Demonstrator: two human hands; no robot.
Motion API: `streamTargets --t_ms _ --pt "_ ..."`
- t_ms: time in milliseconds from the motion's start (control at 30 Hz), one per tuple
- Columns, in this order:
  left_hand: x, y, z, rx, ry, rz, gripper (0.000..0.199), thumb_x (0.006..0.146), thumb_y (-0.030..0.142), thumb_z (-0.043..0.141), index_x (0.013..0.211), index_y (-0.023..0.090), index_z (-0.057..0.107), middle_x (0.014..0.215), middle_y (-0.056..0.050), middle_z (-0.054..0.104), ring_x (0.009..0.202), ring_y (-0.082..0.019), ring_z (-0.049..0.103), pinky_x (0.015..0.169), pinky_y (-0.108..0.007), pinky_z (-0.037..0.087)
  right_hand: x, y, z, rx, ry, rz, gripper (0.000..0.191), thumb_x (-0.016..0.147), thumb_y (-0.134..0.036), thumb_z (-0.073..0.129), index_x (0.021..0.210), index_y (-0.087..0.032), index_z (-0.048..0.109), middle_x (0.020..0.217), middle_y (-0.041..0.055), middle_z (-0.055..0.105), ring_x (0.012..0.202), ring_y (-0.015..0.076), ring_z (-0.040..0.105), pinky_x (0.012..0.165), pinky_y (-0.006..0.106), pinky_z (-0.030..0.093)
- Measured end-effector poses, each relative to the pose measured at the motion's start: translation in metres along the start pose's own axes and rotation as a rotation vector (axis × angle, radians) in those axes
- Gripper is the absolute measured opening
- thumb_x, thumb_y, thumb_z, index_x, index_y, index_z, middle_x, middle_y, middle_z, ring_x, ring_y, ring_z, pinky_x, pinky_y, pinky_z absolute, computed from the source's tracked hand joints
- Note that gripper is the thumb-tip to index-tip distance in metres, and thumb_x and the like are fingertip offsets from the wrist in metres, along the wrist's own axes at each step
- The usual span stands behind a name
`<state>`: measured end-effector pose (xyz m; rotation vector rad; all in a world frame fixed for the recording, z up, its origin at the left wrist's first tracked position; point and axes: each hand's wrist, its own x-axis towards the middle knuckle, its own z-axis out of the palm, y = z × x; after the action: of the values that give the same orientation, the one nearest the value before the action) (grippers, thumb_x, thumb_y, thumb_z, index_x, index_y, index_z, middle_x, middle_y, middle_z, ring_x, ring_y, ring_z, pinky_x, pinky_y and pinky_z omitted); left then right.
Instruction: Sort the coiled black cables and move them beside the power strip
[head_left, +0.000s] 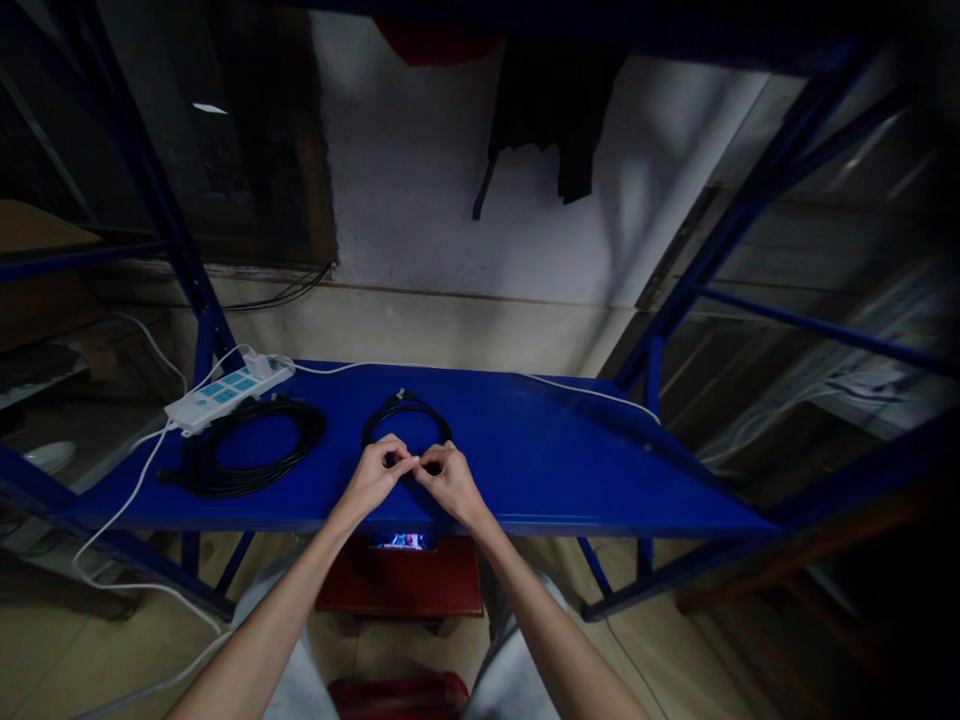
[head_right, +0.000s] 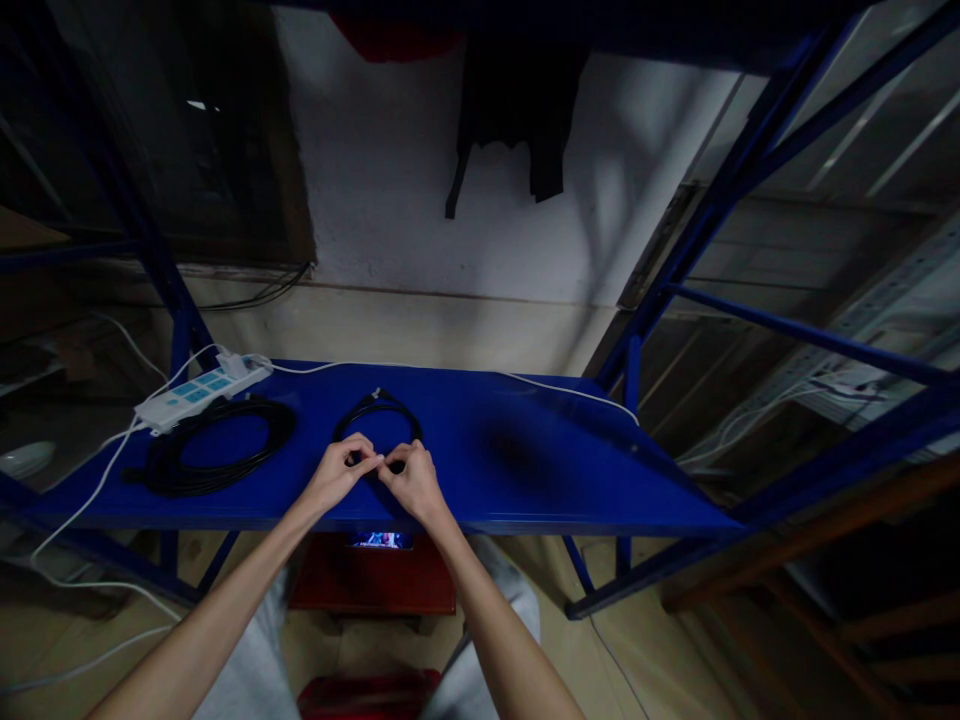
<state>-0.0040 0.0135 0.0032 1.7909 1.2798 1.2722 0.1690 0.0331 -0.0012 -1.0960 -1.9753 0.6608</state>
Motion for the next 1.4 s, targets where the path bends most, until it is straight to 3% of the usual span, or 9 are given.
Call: streamTargets --t_ms 133,233,533,833,1167,1400 --pt "-0.001 0.004 0.002 -0.001 -0.022 0.012 0.013 0.086 0.027 0.064 0.092 0.018 0.07 0.086 -0.002 0.062 0.077 -0.015 0.057 0.071 -0.027 0.04 0.0 0.0 -0.005 0.037 0.0 0.023 0.011 0.084 -0.023 0.066 0.077 -0.021 0.073 0.082 0.0028 0.071 0.085 0.0204 0.056 0.084 0.034 0.038" --pt "-0.001 0.005 0.005 0.011 -0.023 0.025 0.013 0.084 0.022 0.064 0.096 0.018 0.069 0.087 -0.002 0.061 0.079 -0.014 0.057 0.074 -0.027 0.042 -0.002 0.0 -0.007 0.056 0.037 0.028 0.012 0.086 -0.024 0.064 0.079 -0.021 0.073 0.085 0.004 0.071 0.091 0.0224 0.055 0.086 0.035 0.039" --pt "-0.002 0.004 0.008 0.099 -0.032 0.007 0.015 0.088 0.029 0.062 0.082 0.017 0.07 0.082 -0.003 0.061 0.074 -0.015 0.057 0.071 -0.027 0.044 -0.003 0.007 -0.008 0.067 0.105 -0.009 0.009 0.089 -0.026 0.062 0.083 -0.02 0.067 0.092 0.0062 0.067 0.093 0.0227 0.055 0.085 0.036 0.04" --pt "-0.004 0.004 0.009 0.169 -0.046 0.002 0.024 0.091 0.039 0.06 0.083 0.019 0.069 0.078 -0.003 0.064 0.073 -0.016 0.058 0.07 -0.027 0.043 -0.004 0.007 -0.01 0.089 0.089 0.006 0.006 0.087 -0.026 0.067 0.084 -0.021 0.069 0.094 0.0063 0.068 0.092 0.0225 0.057 0.085 0.036 0.042" --pt "-0.005 0.01 0.005 0.205 -0.097 0.073 0.023 0.095 0.033 0.052 0.082 0.02 0.066 0.079 -0.002 0.063 0.072 -0.016 0.056 0.07 -0.027 0.042 -0.003 0.005 -0.009 0.075 0.1 0.022 0.007 0.086 -0.026 0.068 0.082 -0.022 0.072 0.089 0.0047 0.071 0.084 0.0205 0.057 0.08 0.034 0.041" --pt "-0.006 0.011 0.006 0.209 -0.051 0.058 0.019 0.093 0.027 0.05 0.08 0.02 0.063 0.076 -0.001 0.061 0.07 -0.015 0.055 0.065 -0.026 0.039 -0.004 0.004 -0.009 0.101 0.133 0.01 0.009 0.086 -0.026 0.067 0.079 -0.021 0.07 0.089 0.0049 0.07 0.083 0.0194 0.058 0.078 0.032 0.042"
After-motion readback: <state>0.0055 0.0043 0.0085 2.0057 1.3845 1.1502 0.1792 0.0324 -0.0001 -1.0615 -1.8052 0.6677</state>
